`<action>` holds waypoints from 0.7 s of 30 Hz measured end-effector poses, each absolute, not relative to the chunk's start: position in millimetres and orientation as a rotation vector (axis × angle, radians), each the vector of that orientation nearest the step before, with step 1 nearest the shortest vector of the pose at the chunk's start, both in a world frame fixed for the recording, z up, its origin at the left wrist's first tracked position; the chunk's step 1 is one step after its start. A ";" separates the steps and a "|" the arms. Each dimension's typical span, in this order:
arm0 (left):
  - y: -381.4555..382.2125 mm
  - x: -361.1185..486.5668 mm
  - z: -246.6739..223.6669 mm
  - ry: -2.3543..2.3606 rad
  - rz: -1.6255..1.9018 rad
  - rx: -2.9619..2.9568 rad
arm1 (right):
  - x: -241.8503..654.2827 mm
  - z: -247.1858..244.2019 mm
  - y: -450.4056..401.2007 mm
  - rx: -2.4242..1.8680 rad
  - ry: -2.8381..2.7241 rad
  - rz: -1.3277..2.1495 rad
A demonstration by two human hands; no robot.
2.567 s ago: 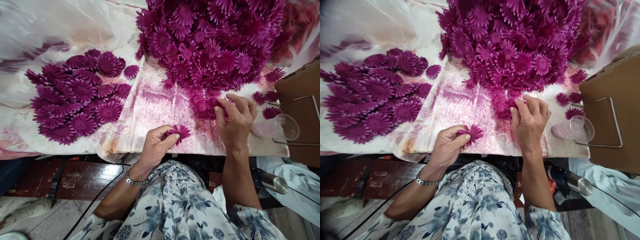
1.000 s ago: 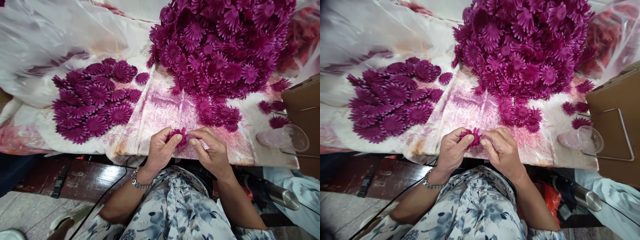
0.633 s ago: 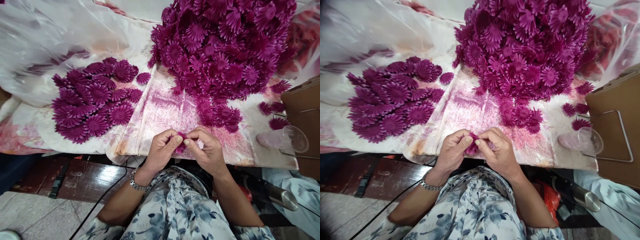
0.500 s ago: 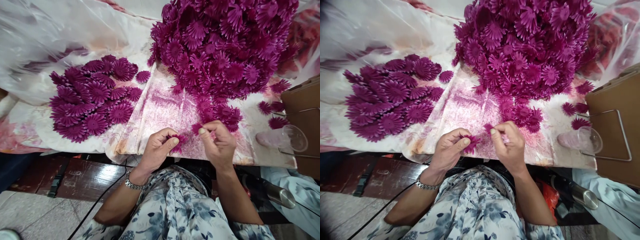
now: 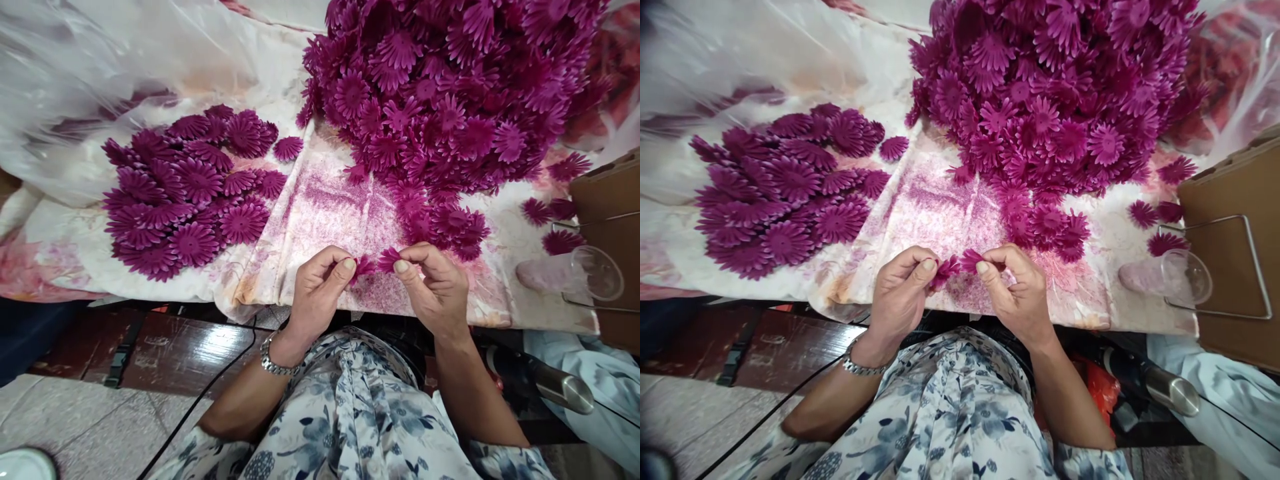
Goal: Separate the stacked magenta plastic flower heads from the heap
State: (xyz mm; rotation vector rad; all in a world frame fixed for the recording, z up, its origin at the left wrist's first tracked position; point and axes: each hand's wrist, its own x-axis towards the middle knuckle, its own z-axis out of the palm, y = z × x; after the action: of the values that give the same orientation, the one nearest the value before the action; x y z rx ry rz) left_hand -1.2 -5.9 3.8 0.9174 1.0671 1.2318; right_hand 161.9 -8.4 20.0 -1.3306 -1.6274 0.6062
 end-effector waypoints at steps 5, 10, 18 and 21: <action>-4.8 -0.9 5.8 1.027 1.275 0.758 | 171.7 26.5 -5.5 -1.337 -1.709 0.394; 0.3 1.9 15.3 0.949 1.212 0.449 | 216.4 39.8 14.2 -1.482 -1.782 -0.360; 2.8 10.5 20.6 0.894 1.109 0.345 | 253.7 29.0 32.0 -1.992 -1.975 -0.524; 2.3 13.4 20.6 0.905 1.125 0.313 | 256.9 31.6 26.1 -1.930 -1.891 -0.523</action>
State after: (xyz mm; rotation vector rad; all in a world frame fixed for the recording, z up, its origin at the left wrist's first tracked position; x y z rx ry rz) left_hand 13.4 2.3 20.6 0.3133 0.9045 1.1251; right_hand 256.9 26.1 31.6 -1.9301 -1.8905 -0.5227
